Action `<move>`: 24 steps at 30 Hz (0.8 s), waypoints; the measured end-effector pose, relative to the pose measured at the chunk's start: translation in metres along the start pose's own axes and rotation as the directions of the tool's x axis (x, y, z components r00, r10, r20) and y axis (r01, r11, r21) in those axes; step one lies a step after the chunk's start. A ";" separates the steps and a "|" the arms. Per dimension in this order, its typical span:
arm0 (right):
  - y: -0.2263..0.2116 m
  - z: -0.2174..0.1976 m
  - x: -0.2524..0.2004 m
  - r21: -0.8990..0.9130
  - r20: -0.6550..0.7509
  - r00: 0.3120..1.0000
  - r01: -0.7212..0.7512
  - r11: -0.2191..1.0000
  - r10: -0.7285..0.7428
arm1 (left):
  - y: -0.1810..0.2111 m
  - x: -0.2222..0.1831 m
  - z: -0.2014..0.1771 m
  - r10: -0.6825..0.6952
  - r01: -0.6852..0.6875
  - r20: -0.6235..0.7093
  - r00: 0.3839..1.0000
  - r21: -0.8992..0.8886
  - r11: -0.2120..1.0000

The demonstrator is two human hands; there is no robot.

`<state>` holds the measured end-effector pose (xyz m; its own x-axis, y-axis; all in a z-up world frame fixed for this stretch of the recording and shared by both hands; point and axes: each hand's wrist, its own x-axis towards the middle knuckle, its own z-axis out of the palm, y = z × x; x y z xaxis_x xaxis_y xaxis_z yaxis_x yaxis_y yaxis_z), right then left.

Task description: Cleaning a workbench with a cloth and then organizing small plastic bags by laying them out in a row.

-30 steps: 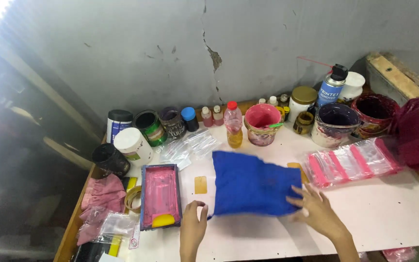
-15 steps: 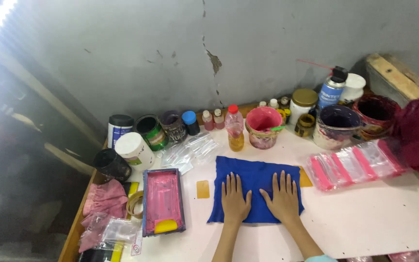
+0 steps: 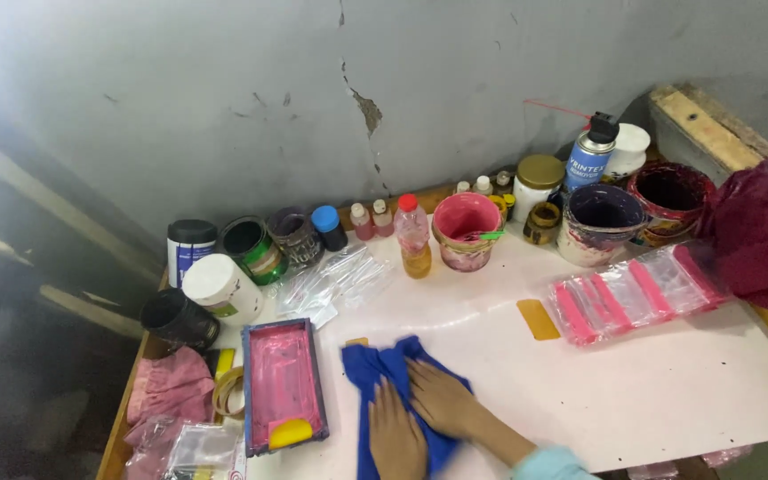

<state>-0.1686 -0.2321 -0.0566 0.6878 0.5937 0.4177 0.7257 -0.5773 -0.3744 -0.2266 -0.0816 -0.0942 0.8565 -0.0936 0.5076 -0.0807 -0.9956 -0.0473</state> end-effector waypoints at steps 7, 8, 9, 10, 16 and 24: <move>0.094 -0.030 -0.051 -0.182 0.039 0.993 -0.107 0.977 0.116 | 0.065 0.066 0.002 0.278 -0.220 0.088 0.957 -0.407 0.886; 0.119 -0.026 -0.045 -0.288 0.033 0.985 -0.153 0.945 0.170 | 0.071 0.090 0.010 0.328 -0.285 0.017 0.944 -0.456 0.843; 0.140 -0.018 -0.032 -0.284 0.036 0.985 -0.153 0.947 0.169 | 0.073 0.112 0.035 0.327 -0.282 0.021 0.945 -0.455 0.845; 0.161 -0.011 -0.020 -0.312 0.001 0.962 -0.260 0.914 0.274 | 0.075 0.133 0.060 0.316 -0.258 0.091 0.944 -0.391 0.884; 0.164 -0.009 -0.006 -0.359 -0.183 0.884 -0.467 0.808 0.430 | 0.086 0.166 0.092 0.324 -0.294 0.054 0.945 -0.302 0.907; 0.058 -0.048 -0.137 -0.298 -0.184 0.891 -0.452 0.841 0.414 | 0.113 0.069 -0.029 0.615 -0.444 0.130 0.778 -0.580 0.683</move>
<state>-0.2213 -0.3737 -0.0961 0.9101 0.1867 0.3700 0.2935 -0.9207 -0.2574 -0.1915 -0.2004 -0.0401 0.6824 -0.6853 0.2543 -0.7310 -0.6384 0.2411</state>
